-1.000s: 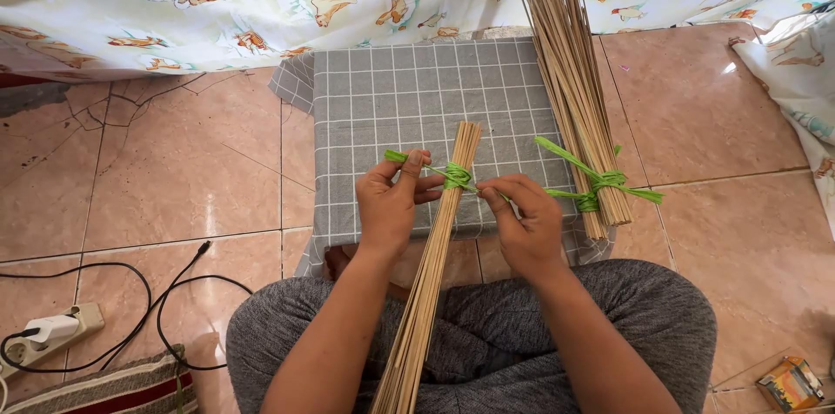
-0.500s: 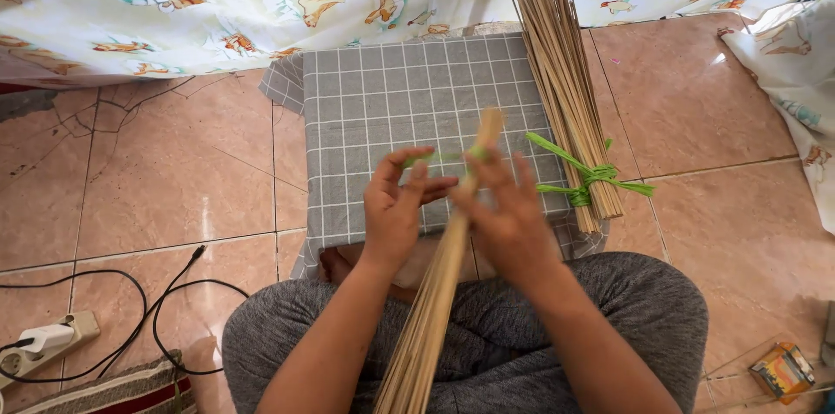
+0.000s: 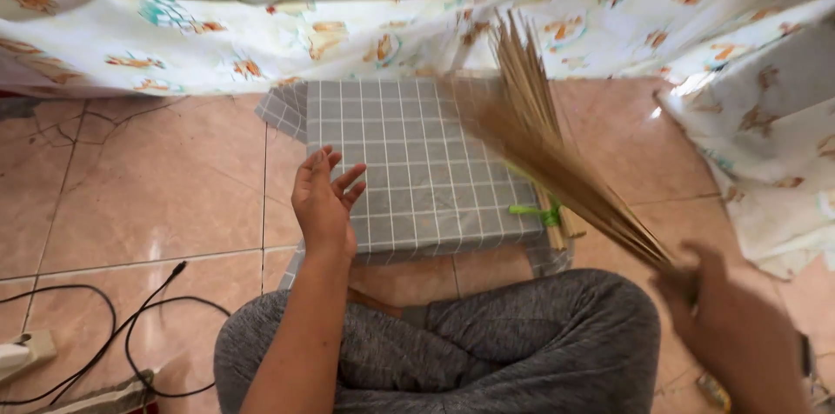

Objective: Bundling and tying groups of thin wooden sticks with green plastic string while sitting on the floor.

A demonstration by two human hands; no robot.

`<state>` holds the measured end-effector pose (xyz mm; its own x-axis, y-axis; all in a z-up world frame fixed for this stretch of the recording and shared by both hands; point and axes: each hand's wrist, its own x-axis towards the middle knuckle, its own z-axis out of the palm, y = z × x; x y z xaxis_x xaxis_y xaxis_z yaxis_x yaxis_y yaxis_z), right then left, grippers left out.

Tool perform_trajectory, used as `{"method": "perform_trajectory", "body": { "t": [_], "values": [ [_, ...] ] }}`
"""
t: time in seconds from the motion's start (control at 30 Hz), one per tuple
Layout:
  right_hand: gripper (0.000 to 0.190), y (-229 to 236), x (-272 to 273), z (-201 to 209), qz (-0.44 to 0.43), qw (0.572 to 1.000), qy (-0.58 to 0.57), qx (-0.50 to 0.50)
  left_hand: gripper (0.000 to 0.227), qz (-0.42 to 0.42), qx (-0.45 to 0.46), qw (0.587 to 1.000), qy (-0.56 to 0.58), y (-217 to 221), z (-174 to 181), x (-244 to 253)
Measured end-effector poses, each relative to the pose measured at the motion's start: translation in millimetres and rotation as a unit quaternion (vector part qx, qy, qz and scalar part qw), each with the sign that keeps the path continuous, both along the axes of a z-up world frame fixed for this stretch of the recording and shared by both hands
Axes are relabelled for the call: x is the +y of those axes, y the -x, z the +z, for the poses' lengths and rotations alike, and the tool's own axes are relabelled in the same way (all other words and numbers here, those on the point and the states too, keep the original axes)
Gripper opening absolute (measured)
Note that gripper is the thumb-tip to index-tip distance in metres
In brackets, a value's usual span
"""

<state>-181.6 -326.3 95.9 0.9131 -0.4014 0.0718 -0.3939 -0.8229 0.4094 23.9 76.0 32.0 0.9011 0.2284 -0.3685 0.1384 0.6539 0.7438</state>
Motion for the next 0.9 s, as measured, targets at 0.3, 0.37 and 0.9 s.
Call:
{"method": "perform_trajectory", "body": {
  "t": [0.3,0.37,0.9],
  "values": [
    [0.046,-24,82,3,0.011,0.954,-0.296,-0.036,0.032,-0.006,0.039,0.998,0.046,11,17,6],
    [0.051,-52,86,-19,0.017,0.957,-0.289,-0.016,0.032,-0.002,0.026,0.998,0.060,10,20,6],
    [0.057,-158,125,-106,0.181,0.969,-0.166,-0.024,0.026,-0.059,-0.007,0.984,-0.166,-6,-30,-25]
  ]
}}
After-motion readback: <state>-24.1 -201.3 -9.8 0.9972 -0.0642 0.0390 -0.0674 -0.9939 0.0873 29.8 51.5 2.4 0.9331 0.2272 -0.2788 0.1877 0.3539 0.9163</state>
